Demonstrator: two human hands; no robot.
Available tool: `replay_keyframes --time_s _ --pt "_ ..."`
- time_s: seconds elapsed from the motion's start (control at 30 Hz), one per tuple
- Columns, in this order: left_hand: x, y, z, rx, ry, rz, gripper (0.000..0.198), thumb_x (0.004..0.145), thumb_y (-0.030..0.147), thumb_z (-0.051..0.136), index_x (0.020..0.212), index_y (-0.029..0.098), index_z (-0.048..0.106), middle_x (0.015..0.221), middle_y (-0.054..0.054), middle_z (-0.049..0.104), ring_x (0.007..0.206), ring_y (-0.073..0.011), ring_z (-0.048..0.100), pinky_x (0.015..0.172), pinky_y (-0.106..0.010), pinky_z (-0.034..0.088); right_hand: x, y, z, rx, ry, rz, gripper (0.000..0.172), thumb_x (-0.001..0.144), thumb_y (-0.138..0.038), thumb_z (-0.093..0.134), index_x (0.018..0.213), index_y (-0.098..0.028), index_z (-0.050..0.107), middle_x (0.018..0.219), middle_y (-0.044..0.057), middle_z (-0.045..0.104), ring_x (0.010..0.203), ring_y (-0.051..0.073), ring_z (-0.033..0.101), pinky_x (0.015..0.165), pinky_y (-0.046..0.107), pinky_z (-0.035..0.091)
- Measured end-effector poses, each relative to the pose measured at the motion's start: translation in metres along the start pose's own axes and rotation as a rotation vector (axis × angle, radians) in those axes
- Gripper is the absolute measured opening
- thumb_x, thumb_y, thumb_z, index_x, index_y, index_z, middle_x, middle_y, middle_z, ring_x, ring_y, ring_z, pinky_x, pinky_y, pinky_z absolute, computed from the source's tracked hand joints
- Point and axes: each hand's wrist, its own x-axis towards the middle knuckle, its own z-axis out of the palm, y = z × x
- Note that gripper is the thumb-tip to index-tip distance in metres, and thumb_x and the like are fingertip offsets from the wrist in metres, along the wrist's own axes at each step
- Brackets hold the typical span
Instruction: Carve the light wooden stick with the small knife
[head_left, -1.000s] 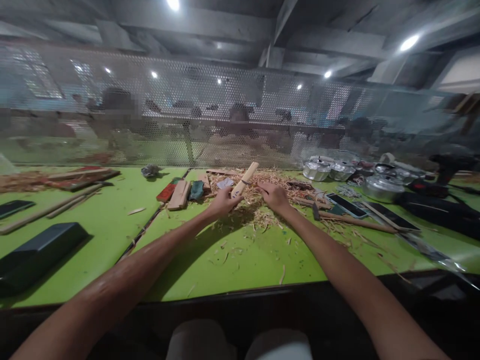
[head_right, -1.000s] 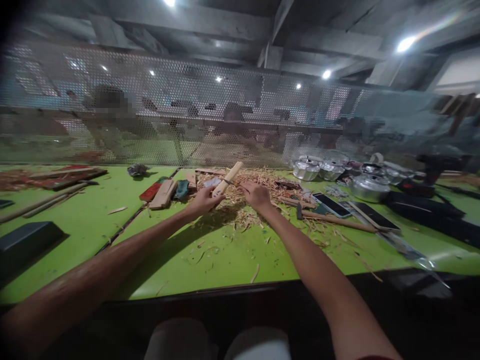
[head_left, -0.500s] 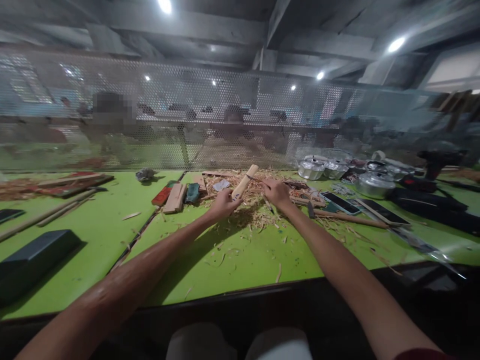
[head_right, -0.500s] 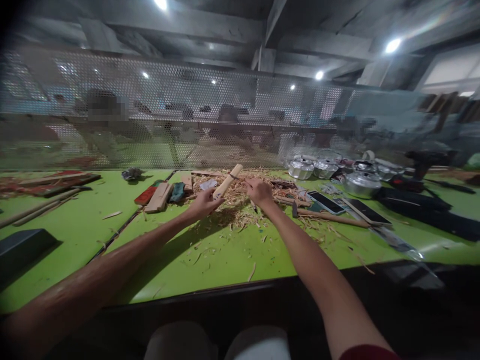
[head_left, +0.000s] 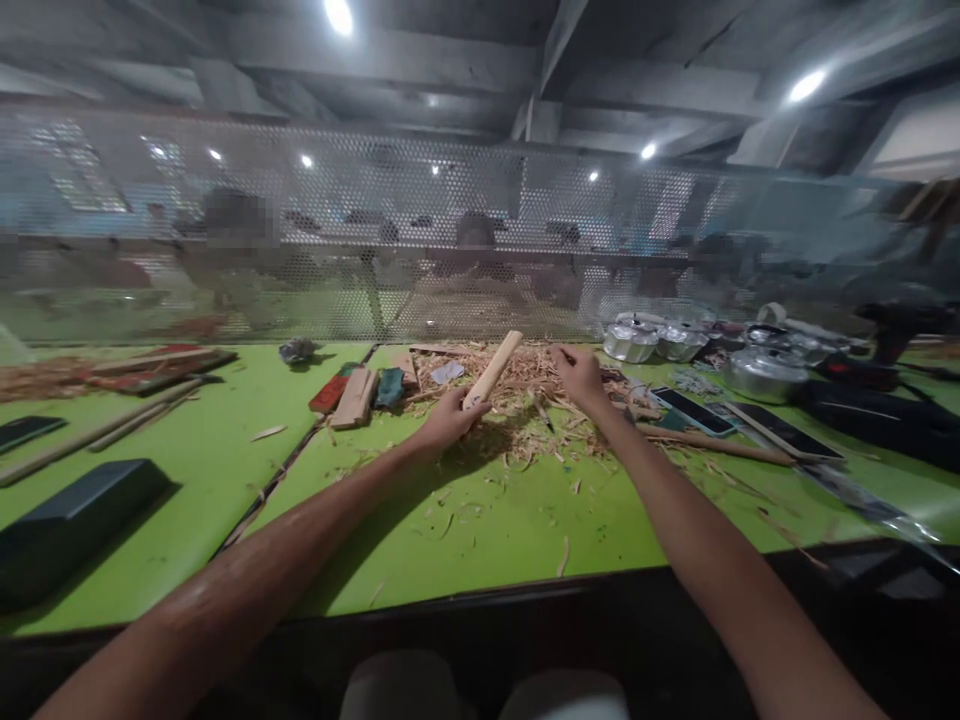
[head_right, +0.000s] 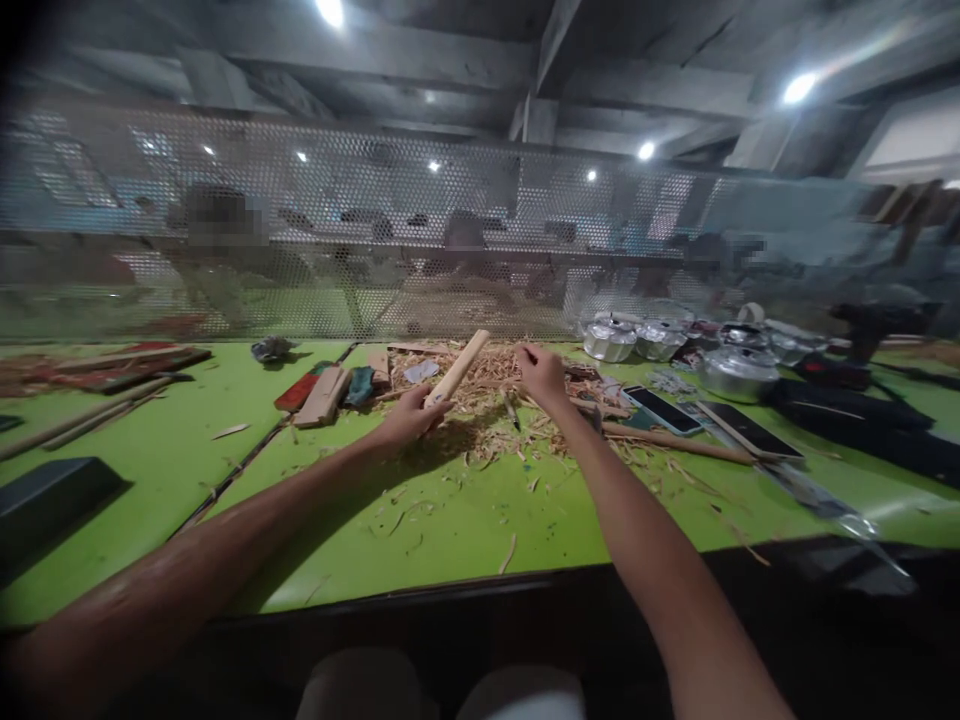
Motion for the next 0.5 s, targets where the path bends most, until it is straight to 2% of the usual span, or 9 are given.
replay_keyframes --time_s 0.13,0.23,0.37,0.5 --pt "0.0 0.005 -0.001 -0.115 0.021 -0.027 0.032 0.085 0.045 0.073 0.082 0.019 0.054 0.057 0.006 0.054 0.042 -0.0079 0.046 0.04 -0.02 0.036 -0.021 -0.031 0.021 -0.036 -0.211 -0.18 0.03 0.101 -0.031 0.056 0.113 -0.023 0.083 0.118 0.007 0.079 0.106 0.023 0.072 0.097 0.034 0.054" --pt "0.0 0.008 -0.001 -0.148 0.036 -0.029 0.031 0.085 0.043 0.074 0.08 0.019 0.054 0.057 0.006 0.054 0.042 -0.0074 0.047 0.04 -0.02 0.037 -0.032 -0.04 0.03 -0.071 -0.306 -0.244 0.028 0.101 -0.029 0.058 0.113 -0.025 0.083 0.116 0.007 0.08 0.103 0.022 0.073 0.094 0.032 0.054" --pt "0.0 0.007 -0.004 -0.146 0.016 -0.054 0.032 0.085 0.043 0.075 0.078 0.019 0.054 0.056 0.006 0.053 0.04 -0.0067 0.045 0.039 -0.02 0.034 -0.035 -0.036 0.036 -0.082 -0.324 -0.293 0.028 0.101 -0.027 0.059 0.117 -0.022 0.083 0.117 0.008 0.08 0.104 0.023 0.074 0.092 0.033 0.055" --pt "0.003 0.001 -0.007 -0.245 -0.096 -0.056 0.037 0.085 0.044 0.074 0.072 0.02 0.05 0.053 0.007 0.049 0.038 -0.0052 0.04 0.038 -0.02 0.027 -0.035 -0.029 0.037 -0.104 -0.303 -0.315 0.029 0.102 -0.026 0.061 0.122 -0.02 0.081 0.122 0.01 0.078 0.106 0.023 0.074 0.091 0.03 0.054"
